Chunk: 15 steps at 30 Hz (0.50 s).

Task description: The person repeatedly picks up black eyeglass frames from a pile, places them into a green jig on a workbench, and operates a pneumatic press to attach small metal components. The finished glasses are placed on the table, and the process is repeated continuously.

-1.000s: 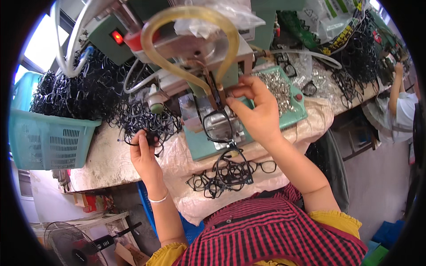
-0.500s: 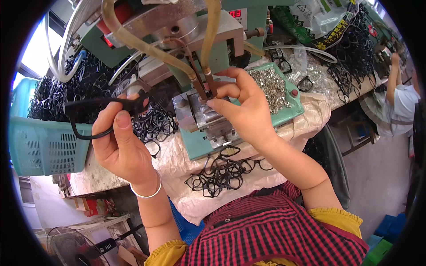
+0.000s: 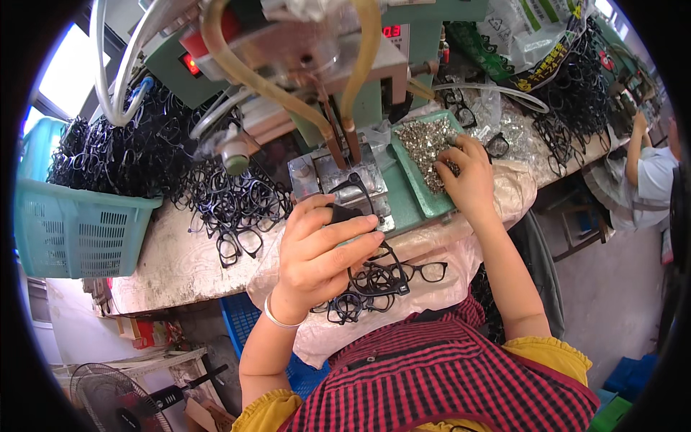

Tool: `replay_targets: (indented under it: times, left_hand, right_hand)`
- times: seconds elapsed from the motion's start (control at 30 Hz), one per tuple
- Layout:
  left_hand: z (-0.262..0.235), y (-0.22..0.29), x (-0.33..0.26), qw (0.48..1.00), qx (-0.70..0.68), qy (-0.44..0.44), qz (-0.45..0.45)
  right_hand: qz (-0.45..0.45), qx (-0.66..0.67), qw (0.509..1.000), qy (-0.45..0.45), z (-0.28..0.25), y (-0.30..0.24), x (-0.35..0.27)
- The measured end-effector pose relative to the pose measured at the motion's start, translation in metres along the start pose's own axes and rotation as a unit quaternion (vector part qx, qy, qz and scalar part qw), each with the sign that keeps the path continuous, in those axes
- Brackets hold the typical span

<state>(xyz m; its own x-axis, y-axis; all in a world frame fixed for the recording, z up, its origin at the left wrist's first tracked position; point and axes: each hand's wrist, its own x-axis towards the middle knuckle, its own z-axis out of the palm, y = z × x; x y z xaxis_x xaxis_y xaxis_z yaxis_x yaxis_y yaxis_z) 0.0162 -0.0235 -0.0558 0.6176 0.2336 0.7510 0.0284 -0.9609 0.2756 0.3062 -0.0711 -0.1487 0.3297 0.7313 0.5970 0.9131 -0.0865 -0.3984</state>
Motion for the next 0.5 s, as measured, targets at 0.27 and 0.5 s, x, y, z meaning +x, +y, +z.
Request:
replay_targets:
  times: [0.27, 0.5]
  left_hand:
    - [-0.003, 0.007, -0.002, 0.999, 0.032, -0.018, -0.021]
    - [-0.035, 0.021, -0.103, 0.949, 0.225, 0.093, -0.199]
  right_hand:
    - [-0.086, -0.069, 0.994, -0.009, 0.057, -0.043, 0.046]
    - [-0.052, -0.045, 0.998, -0.010, 0.013, -0.024, 0.015]
